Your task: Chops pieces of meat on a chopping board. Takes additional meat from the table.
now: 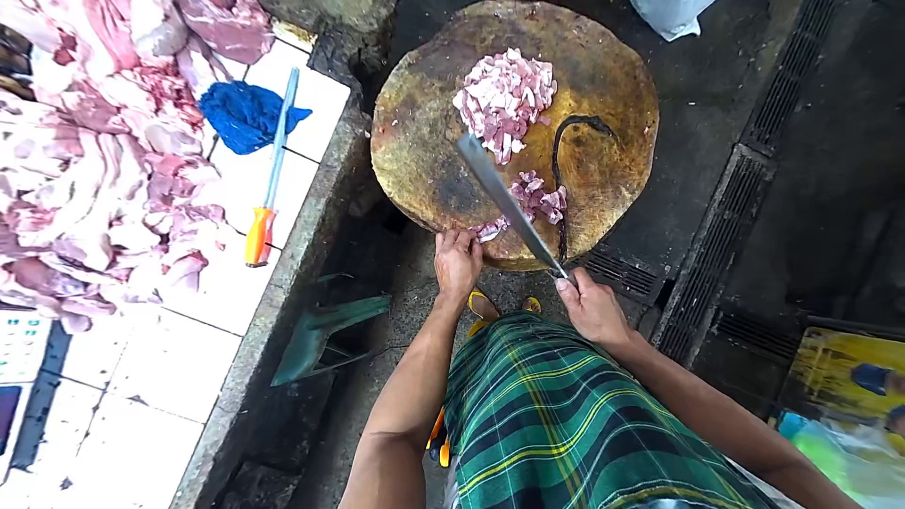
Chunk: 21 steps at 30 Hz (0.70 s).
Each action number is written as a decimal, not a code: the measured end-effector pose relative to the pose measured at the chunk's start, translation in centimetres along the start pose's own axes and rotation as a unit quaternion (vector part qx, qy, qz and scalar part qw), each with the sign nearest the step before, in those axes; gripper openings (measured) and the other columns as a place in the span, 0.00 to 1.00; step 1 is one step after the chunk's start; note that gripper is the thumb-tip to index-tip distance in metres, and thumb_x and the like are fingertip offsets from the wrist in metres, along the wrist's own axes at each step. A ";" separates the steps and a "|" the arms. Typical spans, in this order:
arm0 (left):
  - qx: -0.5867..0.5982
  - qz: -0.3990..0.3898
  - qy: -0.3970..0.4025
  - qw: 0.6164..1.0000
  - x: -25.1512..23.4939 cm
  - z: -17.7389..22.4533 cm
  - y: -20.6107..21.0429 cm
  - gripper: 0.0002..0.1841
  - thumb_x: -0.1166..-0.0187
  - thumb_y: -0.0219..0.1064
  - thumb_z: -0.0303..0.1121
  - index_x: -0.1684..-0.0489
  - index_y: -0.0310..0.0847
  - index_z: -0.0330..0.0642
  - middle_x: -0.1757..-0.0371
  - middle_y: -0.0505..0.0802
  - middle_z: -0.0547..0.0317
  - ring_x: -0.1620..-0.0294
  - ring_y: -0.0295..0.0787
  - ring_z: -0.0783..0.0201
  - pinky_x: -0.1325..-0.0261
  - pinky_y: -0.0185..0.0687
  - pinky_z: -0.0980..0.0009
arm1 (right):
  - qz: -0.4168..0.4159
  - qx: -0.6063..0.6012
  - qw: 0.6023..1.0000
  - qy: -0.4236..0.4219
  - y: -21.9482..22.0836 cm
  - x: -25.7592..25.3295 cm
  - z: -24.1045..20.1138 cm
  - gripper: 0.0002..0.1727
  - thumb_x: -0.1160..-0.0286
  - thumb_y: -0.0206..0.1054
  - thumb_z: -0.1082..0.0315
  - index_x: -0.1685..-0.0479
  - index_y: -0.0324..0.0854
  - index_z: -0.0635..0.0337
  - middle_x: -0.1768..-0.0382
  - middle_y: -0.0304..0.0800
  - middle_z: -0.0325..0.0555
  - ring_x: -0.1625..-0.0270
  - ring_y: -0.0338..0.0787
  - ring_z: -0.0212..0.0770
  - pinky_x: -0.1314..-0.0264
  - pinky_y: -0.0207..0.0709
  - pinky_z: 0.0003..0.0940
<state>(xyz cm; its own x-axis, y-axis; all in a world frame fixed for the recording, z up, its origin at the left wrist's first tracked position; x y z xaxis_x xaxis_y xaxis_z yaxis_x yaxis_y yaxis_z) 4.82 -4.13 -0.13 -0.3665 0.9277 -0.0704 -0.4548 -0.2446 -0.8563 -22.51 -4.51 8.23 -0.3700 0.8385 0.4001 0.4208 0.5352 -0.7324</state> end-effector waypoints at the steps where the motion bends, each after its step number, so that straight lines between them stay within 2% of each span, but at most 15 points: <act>1: 0.002 -0.001 -0.002 1.000 0.0 0.0 0.0 0.11 0.18 0.66 0.38 0.48 0.92 0.46 0.43 0.93 0.51 0.34 0.85 0.47 0.32 0.82 0.51 | -0.043 0.027 0.998 0.025 1.0 -0.2 0.7 0.34 0.11 0.45 0.34 0.45 0.80 0.55 0.72 0.86 0.49 0.66 0.91 0.51 0.61 0.85 0.55; 2: 0.005 -0.004 -0.007 1.000 -0.1 0.0 0.0 0.12 0.17 0.66 0.39 0.47 0.92 0.47 0.43 0.93 0.51 0.34 0.85 0.47 0.32 0.82 0.51 | -0.087 0.048 0.994 0.053 1.5 -0.4 1.1 0.37 0.12 0.42 0.32 0.42 0.80 0.55 0.66 0.89 0.51 0.59 0.92 0.53 0.54 0.85 0.58; 4: 0.030 -0.001 -0.019 0.999 -0.1 -0.2 -0.5 0.13 0.17 0.67 0.41 0.43 0.92 0.49 0.43 0.94 0.53 0.33 0.86 0.49 0.30 0.82 0.51 | -0.110 0.061 0.989 0.074 0.8 -0.4 0.8 0.38 0.12 0.40 0.30 0.42 0.81 0.55 0.65 0.89 0.51 0.56 0.92 0.54 0.51 0.85 0.58; 6: 0.067 0.001 -0.030 0.997 0.2 -0.4 -1.0 0.15 0.18 0.67 0.42 0.40 0.90 0.48 0.40 0.94 0.55 0.31 0.86 0.52 0.27 0.81 0.52 | -0.077 0.047 0.994 0.055 -0.8 0.3 -0.7 0.36 0.11 0.42 0.32 0.45 0.81 0.54 0.71 0.87 0.49 0.62 0.91 0.51 0.57 0.84 0.55; 9: 0.053 0.013 -0.020 0.998 0.5 -0.8 -0.5 0.13 0.19 0.67 0.40 0.47 0.90 0.43 0.42 0.93 0.51 0.33 0.86 0.49 0.30 0.82 0.51 | 0.033 0.012 0.999 -0.038 -1.7 1.0 -2.3 0.32 0.11 0.45 0.34 0.53 0.80 0.55 0.82 0.79 0.41 0.77 0.85 0.43 0.74 0.80 0.46; 10: 0.042 0.015 -0.021 0.999 0.6 -0.9 -0.2 0.13 0.19 0.67 0.40 0.49 0.91 0.43 0.43 0.93 0.50 0.34 0.86 0.49 0.31 0.82 0.51 | 0.046 0.009 0.997 -0.058 -1.1 0.9 -2.1 0.31 0.11 0.46 0.35 0.53 0.79 0.55 0.82 0.78 0.40 0.79 0.84 0.42 0.76 0.79 0.44; 11: 0.035 0.015 -0.025 0.999 0.7 -1.0 -0.1 0.12 0.18 0.67 0.40 0.50 0.91 0.44 0.43 0.93 0.49 0.34 0.87 0.49 0.32 0.83 0.52 | 0.030 0.013 0.998 -0.057 -0.2 0.5 -1.4 0.32 0.11 0.47 0.35 0.50 0.80 0.55 0.81 0.80 0.42 0.77 0.85 0.44 0.75 0.81 0.46; 13: 0.031 0.011 -0.034 0.999 0.4 -1.0 -0.1 0.13 0.17 0.66 0.42 0.51 0.92 0.45 0.46 0.92 0.50 0.37 0.88 0.51 0.34 0.84 0.53 | -0.067 0.055 0.996 0.011 1.6 -0.5 0.2 0.35 0.12 0.44 0.32 0.42 0.80 0.55 0.71 0.87 0.49 0.64 0.92 0.52 0.60 0.86 0.56; 15: 0.046 -0.001 -0.049 0.998 0.3 -0.9 -0.4 0.13 0.17 0.66 0.42 0.48 0.92 0.47 0.45 0.92 0.50 0.37 0.88 0.52 0.34 0.85 0.51 | -0.120 0.072 0.989 0.053 1.5 -0.6 0.6 0.38 0.12 0.41 0.30 0.41 0.81 0.55 0.62 0.90 0.52 0.55 0.93 0.54 0.50 0.85 0.59; 16: 0.070 -0.004 -0.057 0.996 0.4 -1.0 -0.7 0.14 0.18 0.67 0.41 0.44 0.91 0.46 0.42 0.93 0.51 0.36 0.89 0.53 0.32 0.85 0.51 | -0.117 0.069 0.989 0.052 1.0 -0.3 0.2 0.38 0.12 0.40 0.30 0.43 0.81 0.55 0.63 0.89 0.51 0.55 0.92 0.53 0.51 0.85 0.58; 18: 0.129 -0.003 -0.090 0.988 1.1 -1.6 -1.0 0.19 0.19 0.67 0.38 0.33 0.86 0.45 0.39 0.93 0.55 0.36 0.90 0.60 0.31 0.86 0.54 | -0.072 0.038 0.997 0.018 0.4 0.6 -0.3 0.35 0.10 0.42 0.34 0.47 0.81 0.56 0.71 0.86 0.48 0.64 0.90 0.50 0.59 0.84 0.53; 20: 0.160 0.005 -0.134 0.978 1.6 -2.3 -0.9 0.20 0.21 0.66 0.35 0.30 0.83 0.43 0.39 0.93 0.55 0.40 0.91 0.64 0.33 0.87 0.59 | -0.046 0.023 0.999 -0.016 1.0 0.6 0.0 0.33 0.10 0.43 0.36 0.47 0.80 0.57 0.75 0.84 0.46 0.68 0.89 0.48 0.64 0.84 0.51; 21: 0.161 0.003 -0.160 0.974 1.9 -2.6 -1.0 0.20 0.21 0.66 0.34 0.31 0.83 0.42 0.40 0.93 0.53 0.42 0.91 0.63 0.34 0.87 0.59 | -0.074 0.037 0.997 -0.004 1.8 0.3 0.6 0.34 0.10 0.43 0.35 0.44 0.80 0.57 0.73 0.86 0.48 0.65 0.91 0.50 0.60 0.85 0.54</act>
<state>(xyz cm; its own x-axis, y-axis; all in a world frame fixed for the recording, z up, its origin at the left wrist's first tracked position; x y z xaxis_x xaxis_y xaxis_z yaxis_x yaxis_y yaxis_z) 6.66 -1.39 -0.76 -0.5812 0.8031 0.1314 -0.6634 -0.3740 -0.6481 -22.38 -3.35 6.69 -0.4295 0.7502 0.5027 0.2998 0.6435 -0.7042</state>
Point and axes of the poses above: each hand's wrist, its own x-axis away from the middle knuckle, its own y-axis out of the palm, z = x × y, the point moved 7 cm from there along -x, towards the middle knuckle
